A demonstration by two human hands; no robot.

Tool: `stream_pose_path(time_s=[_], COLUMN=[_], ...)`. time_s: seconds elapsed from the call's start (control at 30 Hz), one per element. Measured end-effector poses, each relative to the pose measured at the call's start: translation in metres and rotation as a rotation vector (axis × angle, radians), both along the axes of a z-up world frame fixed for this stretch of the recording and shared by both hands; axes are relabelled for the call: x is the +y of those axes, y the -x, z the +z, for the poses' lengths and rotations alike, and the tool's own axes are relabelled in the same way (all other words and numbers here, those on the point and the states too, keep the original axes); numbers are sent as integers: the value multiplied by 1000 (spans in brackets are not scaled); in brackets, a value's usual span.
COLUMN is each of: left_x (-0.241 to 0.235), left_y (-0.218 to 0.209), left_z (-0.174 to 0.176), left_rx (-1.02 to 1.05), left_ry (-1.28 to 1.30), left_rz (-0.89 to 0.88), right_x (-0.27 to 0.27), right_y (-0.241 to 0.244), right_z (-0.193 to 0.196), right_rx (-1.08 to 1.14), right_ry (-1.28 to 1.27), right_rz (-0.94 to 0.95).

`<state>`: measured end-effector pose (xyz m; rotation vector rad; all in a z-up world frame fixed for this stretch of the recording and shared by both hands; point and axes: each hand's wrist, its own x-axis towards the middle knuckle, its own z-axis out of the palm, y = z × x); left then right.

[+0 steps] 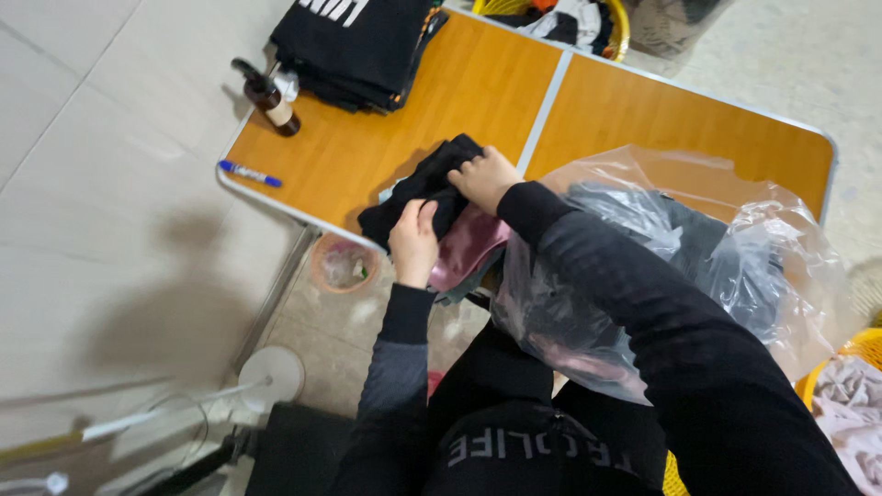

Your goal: The person folds various garments and places them into a clear plastic bag on a table. Items handled include pink, black, striped, floral, gray, and light blue clothing. The person presses down on the contents to compact them inside the bag.

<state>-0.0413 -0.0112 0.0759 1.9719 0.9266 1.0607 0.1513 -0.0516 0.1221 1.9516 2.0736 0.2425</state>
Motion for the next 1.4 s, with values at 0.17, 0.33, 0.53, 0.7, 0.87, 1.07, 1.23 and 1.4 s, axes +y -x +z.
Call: stream_pose_path(time_s=[0.17,0.33,0.53,0.7,0.87,1.07,1.23,1.4], left_x=[-8,-22,6,27,4,-57,-116,-170], left_y=[17,25,43,42,27,-18,-65,-73], left_z=[-11,-12,43,152,268,338,301,207], left_rx=[39,57,116,-59,-121,-16,-87,-103], left_ry=[64,-366,-254,-379,-335,67,914,1691], left_rz=[-93,-71,36,-95,-473,-965,-1426,-1174], right_x=[10,7,6,-14,-104,-246,-331,-341], right_y=[-12,-11,-3,-12,-32,-59,-87,-68], right_z=[-23,-16,40,127,217,280,232,114], right_rx=[15,-8,99,273,501,801,1403,1357], right_ry=[-130,-368,-498,-803,-840,-576,-270,13], right_rz=[32,118,70,84,62,-179,-536,-804])
